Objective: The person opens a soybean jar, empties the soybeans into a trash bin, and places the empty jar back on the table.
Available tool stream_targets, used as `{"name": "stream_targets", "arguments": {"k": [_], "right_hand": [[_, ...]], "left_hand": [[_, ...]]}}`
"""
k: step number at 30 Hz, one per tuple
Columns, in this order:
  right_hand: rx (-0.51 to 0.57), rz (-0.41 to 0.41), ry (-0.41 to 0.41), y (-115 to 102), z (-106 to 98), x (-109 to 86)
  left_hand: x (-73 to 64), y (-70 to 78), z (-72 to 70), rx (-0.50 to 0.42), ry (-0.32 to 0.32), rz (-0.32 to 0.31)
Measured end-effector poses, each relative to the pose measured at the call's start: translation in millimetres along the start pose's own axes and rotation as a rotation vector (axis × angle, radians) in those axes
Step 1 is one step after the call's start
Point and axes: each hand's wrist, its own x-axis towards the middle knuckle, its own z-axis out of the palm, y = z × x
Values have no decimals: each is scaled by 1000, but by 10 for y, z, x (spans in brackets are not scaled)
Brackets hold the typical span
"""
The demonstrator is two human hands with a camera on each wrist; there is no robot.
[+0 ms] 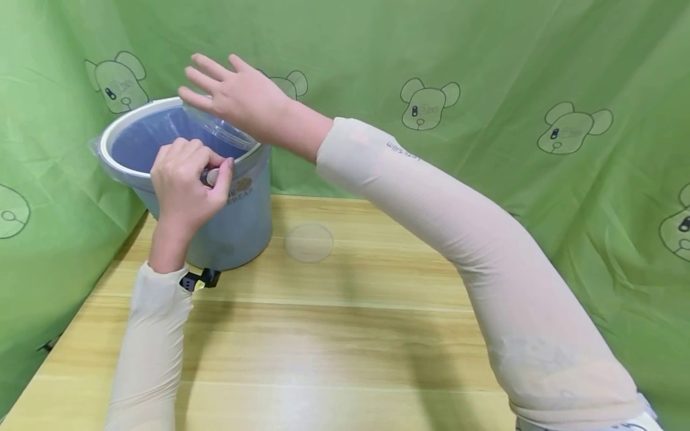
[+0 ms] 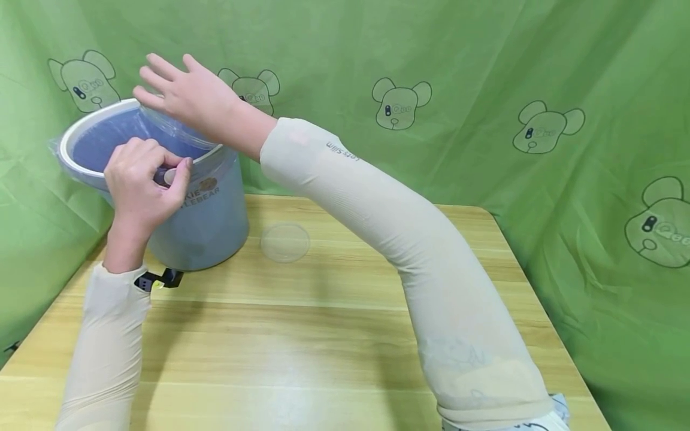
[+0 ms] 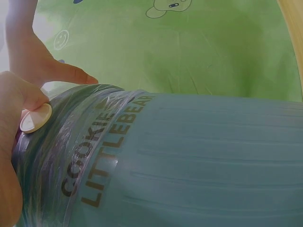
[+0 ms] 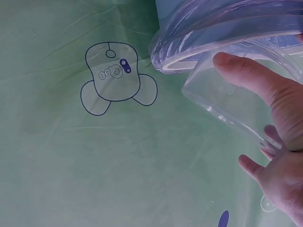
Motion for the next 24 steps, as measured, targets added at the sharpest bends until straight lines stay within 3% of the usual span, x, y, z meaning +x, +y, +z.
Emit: {"name": "stream_targets", "arguments": {"k": [6, 11, 14, 20, 22, 24], "right_hand": [[20, 22, 12, 26, 10, -1], [118, 85, 67, 136, 27, -25], [191, 157, 114, 263, 4, -50], [264, 387, 279, 462, -62, -74], [253, 380, 251, 451, -45, -67], [224, 314, 180, 405, 3, -53]], "left_hand": [[10, -9, 7, 1, 9, -1], [11, -14, 29, -5, 12, -2], [-2, -10, 44, -9, 8, -2], [-10, -12, 62, -18, 14, 1], [2, -20, 69, -19, 19, 1], [13, -30, 74, -21, 22, -2]]}}
